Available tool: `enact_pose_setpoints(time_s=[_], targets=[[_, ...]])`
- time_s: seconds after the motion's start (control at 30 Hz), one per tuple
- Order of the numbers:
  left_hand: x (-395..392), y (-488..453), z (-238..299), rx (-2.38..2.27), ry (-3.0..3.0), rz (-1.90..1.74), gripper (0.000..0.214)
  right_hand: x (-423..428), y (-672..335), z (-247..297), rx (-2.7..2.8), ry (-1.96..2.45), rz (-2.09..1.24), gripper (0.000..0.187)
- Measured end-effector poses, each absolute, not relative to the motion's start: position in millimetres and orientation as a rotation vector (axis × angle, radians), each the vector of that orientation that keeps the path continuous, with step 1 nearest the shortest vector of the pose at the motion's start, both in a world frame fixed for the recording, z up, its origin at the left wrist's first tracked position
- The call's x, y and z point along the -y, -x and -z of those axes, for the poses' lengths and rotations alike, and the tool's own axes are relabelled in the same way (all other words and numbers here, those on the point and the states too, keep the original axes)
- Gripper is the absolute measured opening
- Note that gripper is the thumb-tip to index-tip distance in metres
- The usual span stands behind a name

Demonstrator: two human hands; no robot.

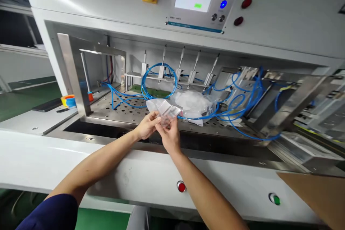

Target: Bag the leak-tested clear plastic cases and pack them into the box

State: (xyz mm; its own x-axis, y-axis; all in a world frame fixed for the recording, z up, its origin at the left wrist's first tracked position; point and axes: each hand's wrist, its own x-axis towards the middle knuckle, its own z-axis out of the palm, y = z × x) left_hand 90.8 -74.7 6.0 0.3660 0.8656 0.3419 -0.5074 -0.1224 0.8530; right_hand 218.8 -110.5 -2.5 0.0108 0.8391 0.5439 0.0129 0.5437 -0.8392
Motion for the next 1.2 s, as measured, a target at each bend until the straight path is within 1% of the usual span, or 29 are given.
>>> enact_pose_setpoints(time_s=[0.1, 0.23, 0.3, 0.4, 0.5, 0.57, 0.67, 0.73, 0.83, 0.93, 1.0, 1.07, 1.2], targets=[[73, -86, -7, -0.550, -1.519, -1.286, 0.047, 109, -221, 4, 1.394, 0.834, -0.760, 0.079], [66, -70, -7, -0.837, -1.948, -1.456, 0.046, 105, -243, 5, 1.337, 0.981, -0.701, 0.073], [59, -63, -3, -1.025, -2.218, -1.442, 0.051, 105, -261, 4, 1.355, 1.104, -0.623, 0.073], [50, -59, 8, -1.108, -2.498, -1.150, 0.059, 112, -295, 2, 1.461, 1.267, -0.353, 0.077], [44, -62, 18, -1.073, -2.628, -0.924, 0.066, 126, -334, -2, 1.581, 1.359, 0.001, 0.072], [43, -64, 23, -1.071, -2.673, -0.876, 0.066, 138, -360, -5, 1.634, 1.430, 0.176, 0.070], [44, -64, 26, -1.084, -2.734, -0.893, 0.062, 159, -395, -12, 1.676, 1.574, 0.320, 0.069], [47, -64, 24, -1.105, -2.777, -0.956, 0.061, 172, -414, -17, 1.687, 1.643, 0.369, 0.070], [51, -71, 15, -1.148, -2.818, -1.158, 0.064, 190, -440, -25, 1.691, 1.699, 0.416, 0.070], [49, -88, -2, -1.138, -2.889, -1.251, 0.076, 207, -465, -31, 1.674, 1.759, 0.442, 0.070], [41, -104, -13, -1.158, -2.947, -1.203, 0.086, 218, -484, -32, 1.640, 1.807, 0.439, 0.070], [31, -119, -19, -1.260, -2.988, -1.088, 0.089, 230, -507, -32, 1.586, 1.869, 0.413, 0.071], [12, -136, -8, -1.514, -3.018, -0.834, 0.078, 254, -573, -31, 1.419, 2.038, 0.287, 0.075]])
